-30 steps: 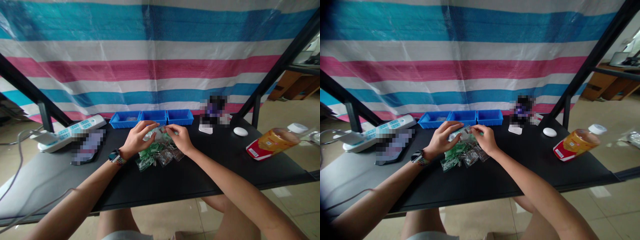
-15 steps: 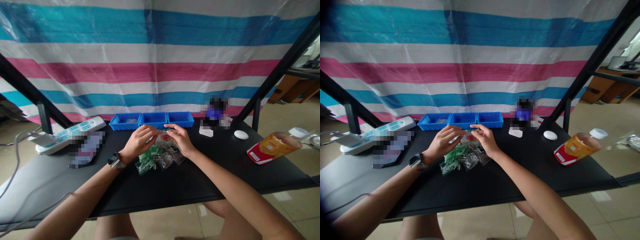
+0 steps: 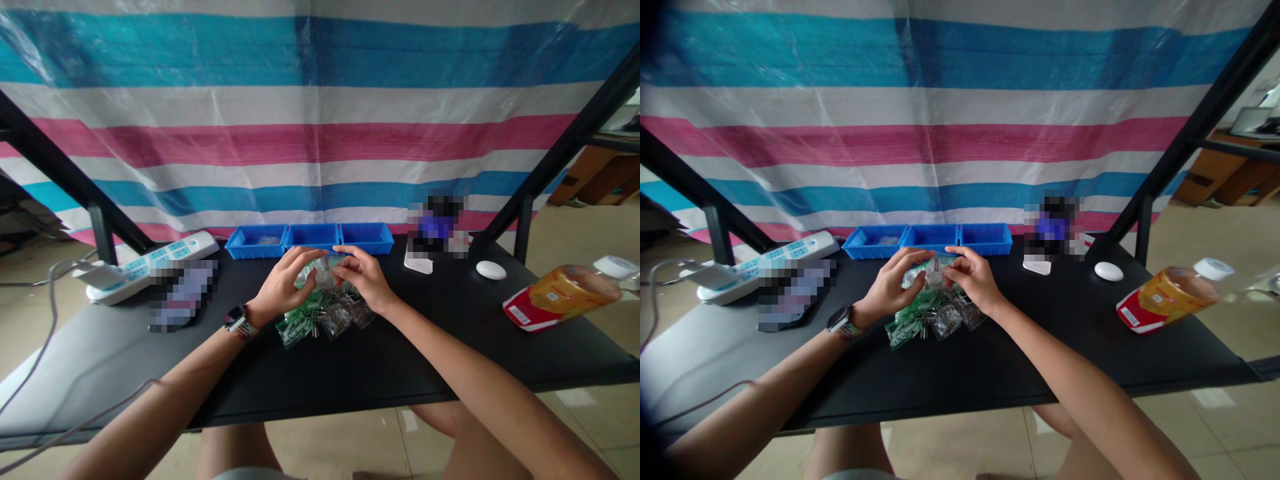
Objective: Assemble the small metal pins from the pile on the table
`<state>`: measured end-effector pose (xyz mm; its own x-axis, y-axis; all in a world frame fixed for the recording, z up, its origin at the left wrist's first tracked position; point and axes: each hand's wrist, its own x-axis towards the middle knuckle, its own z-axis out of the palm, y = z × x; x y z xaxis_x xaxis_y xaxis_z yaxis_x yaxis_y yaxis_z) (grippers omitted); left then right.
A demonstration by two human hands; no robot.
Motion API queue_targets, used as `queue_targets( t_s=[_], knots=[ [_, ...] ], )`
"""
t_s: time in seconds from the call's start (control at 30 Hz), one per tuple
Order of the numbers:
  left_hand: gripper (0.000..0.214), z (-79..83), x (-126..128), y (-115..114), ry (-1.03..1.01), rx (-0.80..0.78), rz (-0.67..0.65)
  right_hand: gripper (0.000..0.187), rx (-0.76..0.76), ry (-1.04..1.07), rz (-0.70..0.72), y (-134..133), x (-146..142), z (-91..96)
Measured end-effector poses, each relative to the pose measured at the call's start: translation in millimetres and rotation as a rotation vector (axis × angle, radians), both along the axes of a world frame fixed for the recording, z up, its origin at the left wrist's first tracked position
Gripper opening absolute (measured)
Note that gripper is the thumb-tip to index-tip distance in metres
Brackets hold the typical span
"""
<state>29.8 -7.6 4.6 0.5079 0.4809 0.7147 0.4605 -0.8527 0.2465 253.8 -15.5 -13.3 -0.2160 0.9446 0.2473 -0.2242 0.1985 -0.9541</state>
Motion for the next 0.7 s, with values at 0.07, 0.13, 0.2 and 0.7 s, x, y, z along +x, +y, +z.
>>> queue_targets(
  t_s=[0.07, 0.13, 0.2, 0.7],
  knots=[
    [0.041, 2.0, -1.7, 2.1, 0.021, 0.052, 0.027, 0.061, -0.038, 0.043, 0.011, -1.5, 0.0, 2.4],
    [0.033, 3.3, -2.6, 3.8, 0.040, 0.089, 0.016, 0.063, -0.074, 0.070, 0.028, -3.3, -0.5, 4.0],
    [0.024, 3.6, -2.3, 4.6, 0.038, 0.085, -0.031, 0.062, -0.098, 0.071, 0.048, -4.6, -0.6, 4.9],
    [0.034, -15.1, -54.5, 63.8, -0.545, -0.275, 0.587, 0.019, 0.858, -1.261, -0.160, -1.3, 41.5, 24.0]
  ],
)
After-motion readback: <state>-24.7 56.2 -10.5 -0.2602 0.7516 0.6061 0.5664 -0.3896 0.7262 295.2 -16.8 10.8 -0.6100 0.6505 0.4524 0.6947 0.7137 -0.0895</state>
